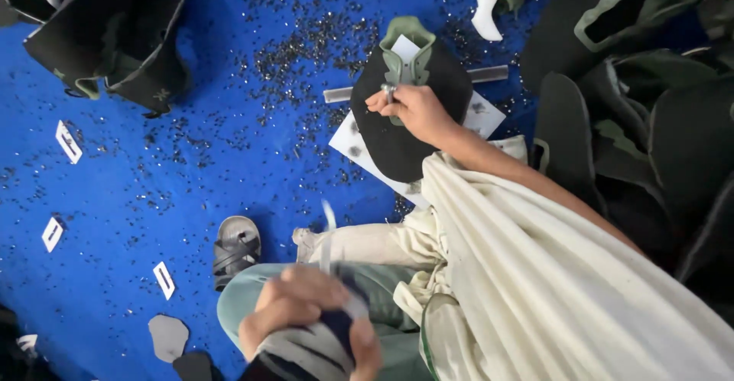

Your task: The person punches eyelet holes into shoe uppers using a manual punch tool and a heavy metal block as a mallet.

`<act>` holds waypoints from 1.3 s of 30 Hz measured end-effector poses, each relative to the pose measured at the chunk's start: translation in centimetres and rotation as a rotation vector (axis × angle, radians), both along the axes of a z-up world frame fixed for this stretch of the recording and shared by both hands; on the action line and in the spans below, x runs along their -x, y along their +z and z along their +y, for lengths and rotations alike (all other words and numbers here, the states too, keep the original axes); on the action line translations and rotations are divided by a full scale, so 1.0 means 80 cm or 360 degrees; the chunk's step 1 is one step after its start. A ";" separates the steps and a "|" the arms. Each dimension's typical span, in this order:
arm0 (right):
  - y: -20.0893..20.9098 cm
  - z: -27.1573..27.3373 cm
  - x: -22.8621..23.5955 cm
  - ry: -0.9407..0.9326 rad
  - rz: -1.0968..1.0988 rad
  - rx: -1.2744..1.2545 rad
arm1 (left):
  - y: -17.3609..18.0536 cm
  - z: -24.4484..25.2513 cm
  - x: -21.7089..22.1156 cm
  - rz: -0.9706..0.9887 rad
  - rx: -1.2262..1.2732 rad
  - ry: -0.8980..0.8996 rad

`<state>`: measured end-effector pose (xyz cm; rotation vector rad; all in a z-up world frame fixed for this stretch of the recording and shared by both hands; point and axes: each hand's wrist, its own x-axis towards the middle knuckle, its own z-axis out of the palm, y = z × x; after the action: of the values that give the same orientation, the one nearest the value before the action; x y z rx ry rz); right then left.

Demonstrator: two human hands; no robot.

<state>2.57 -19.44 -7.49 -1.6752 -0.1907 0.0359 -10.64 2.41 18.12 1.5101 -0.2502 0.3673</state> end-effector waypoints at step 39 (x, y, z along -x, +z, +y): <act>0.013 -0.005 -0.022 -0.0205 -0.0277 0.0166 | -0.196 -0.020 -0.043 0.0307 -0.0885 0.0137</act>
<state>4.36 -19.84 -6.48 -1.7919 -0.2145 -0.1999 -7.17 0.79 2.45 2.0952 -0.1382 0.2247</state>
